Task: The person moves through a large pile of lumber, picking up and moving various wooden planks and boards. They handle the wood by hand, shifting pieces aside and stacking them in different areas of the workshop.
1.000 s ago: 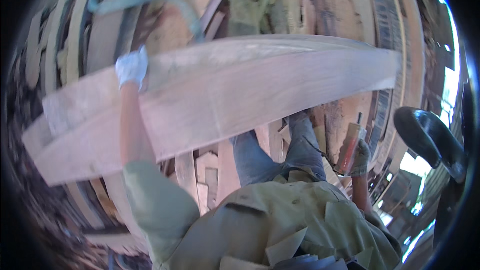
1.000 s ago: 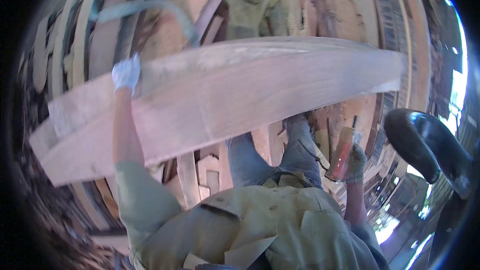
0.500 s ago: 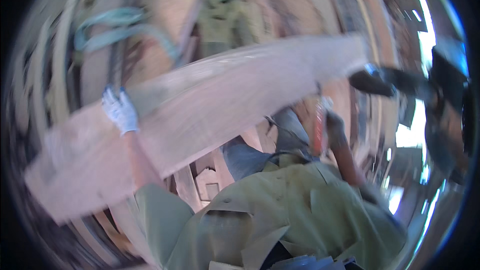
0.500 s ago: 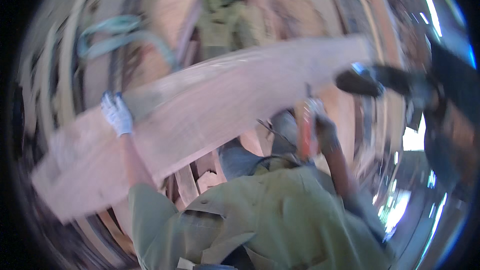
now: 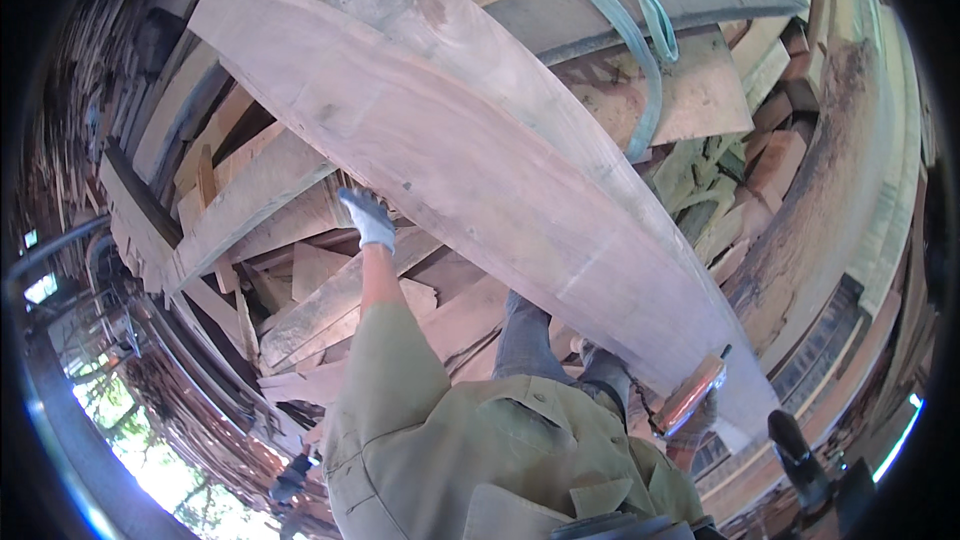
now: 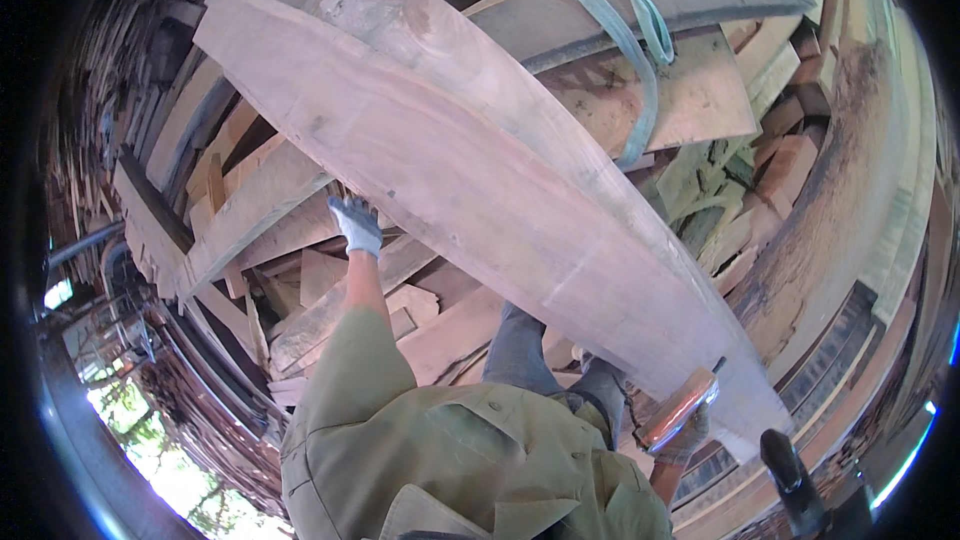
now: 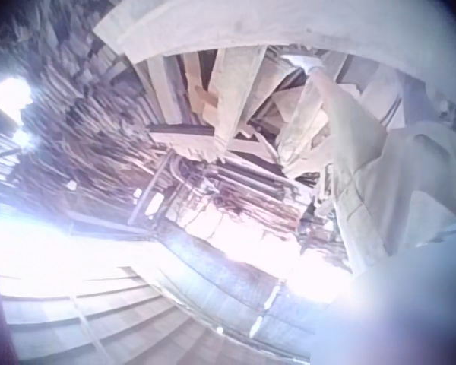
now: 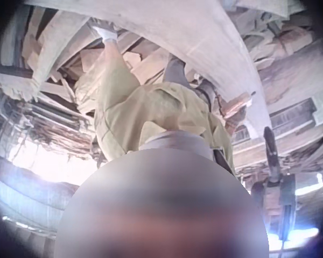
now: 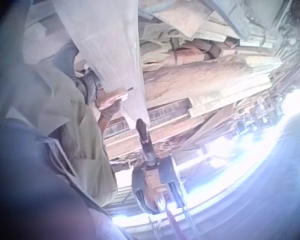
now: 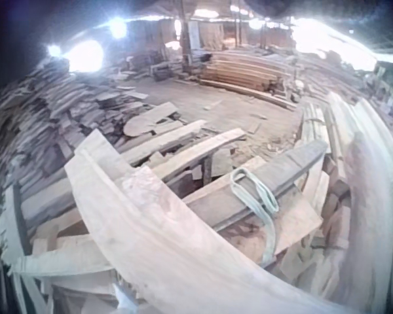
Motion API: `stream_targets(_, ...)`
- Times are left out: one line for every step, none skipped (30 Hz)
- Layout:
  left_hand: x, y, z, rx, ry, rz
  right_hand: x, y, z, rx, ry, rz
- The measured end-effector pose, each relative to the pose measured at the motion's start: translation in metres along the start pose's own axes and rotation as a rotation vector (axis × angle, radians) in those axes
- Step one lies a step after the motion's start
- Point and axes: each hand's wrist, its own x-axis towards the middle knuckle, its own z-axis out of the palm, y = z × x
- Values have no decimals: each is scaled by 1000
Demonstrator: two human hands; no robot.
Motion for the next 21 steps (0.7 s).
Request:
stream_targets(9, -4, 4, -17, -99, -19, 1, -4, 6, -32, 29, -2)
stream_targets(22, -8, 13, -53, -253, 171, 1, -8, 12, -64, 16, 6)
stream_targets(29, -18, 18, -23, -184, 234, 1, -12, 16, -95, 6, 15)
stream_targets(35, -28, 24, 11, -117, 295, 1, -13, 20, -71, 19, 1)
stream_targets(41, -38, 31, 45, -53, 357, 3, -14, 24, -81, 63, 15)
stream_targets(46, -44, 35, 82, 11, 417, 4, -14, 26, -78, 80, 30)
stream_targets(47, -47, 37, 48, 23, 390, 4, -15, 27, -67, 81, 59)
stream_targets(47, -47, 37, 19, 35, 363, 5, -13, 29, -51, 106, 64)
stream_targets(44, -45, 39, -12, 43, 337, 6, -14, 28, -56, 124, 69)
stream_targets(41, -40, 41, -66, -18, 298, 6, -11, 28, -55, 141, 69)
stream_targets(38, -31, 45, -118, -86, 258, 6, -8, 28, -38, 153, 74)
stream_targets(30, -25, 49, -170, -149, 217, 7, -7, 26, -38, 195, 86)
stream_targets(21, -20, 54, -129, -106, 197, 6, -5, 25, -30, 212, 105)
stream_targets(11, -14, 60, -93, -62, 176, 7, -5, 23, -19, 211, 141)
stream_targets(4, -10, 68, -66, -21, 160, 9, -6, 21, -8, 200, 171)
stream_targets(-2, -8, 77, -59, -27, 140, 11, -7, 19, -11, 190, 163)
stream_targets(-8, -8, 84, -49, -26, 115, 13, -9, 17, -20, 184, 159)
stream_targets(-13, -7, 87, -34, -20, 86, 14, -12, 16, -9, 192, 170)
stream_targets(-15, -7, 91, -2, -9, 126, 15, -16, 16, -17, 151, 171)
stream_targets(-7, -9, 102, 22, -2, 168, 19, -20, 17, -2, 113, 175)
stream_targets(1, -11, 110, 54, 9, 198, 22, -25, 20, 2, 76, 178)
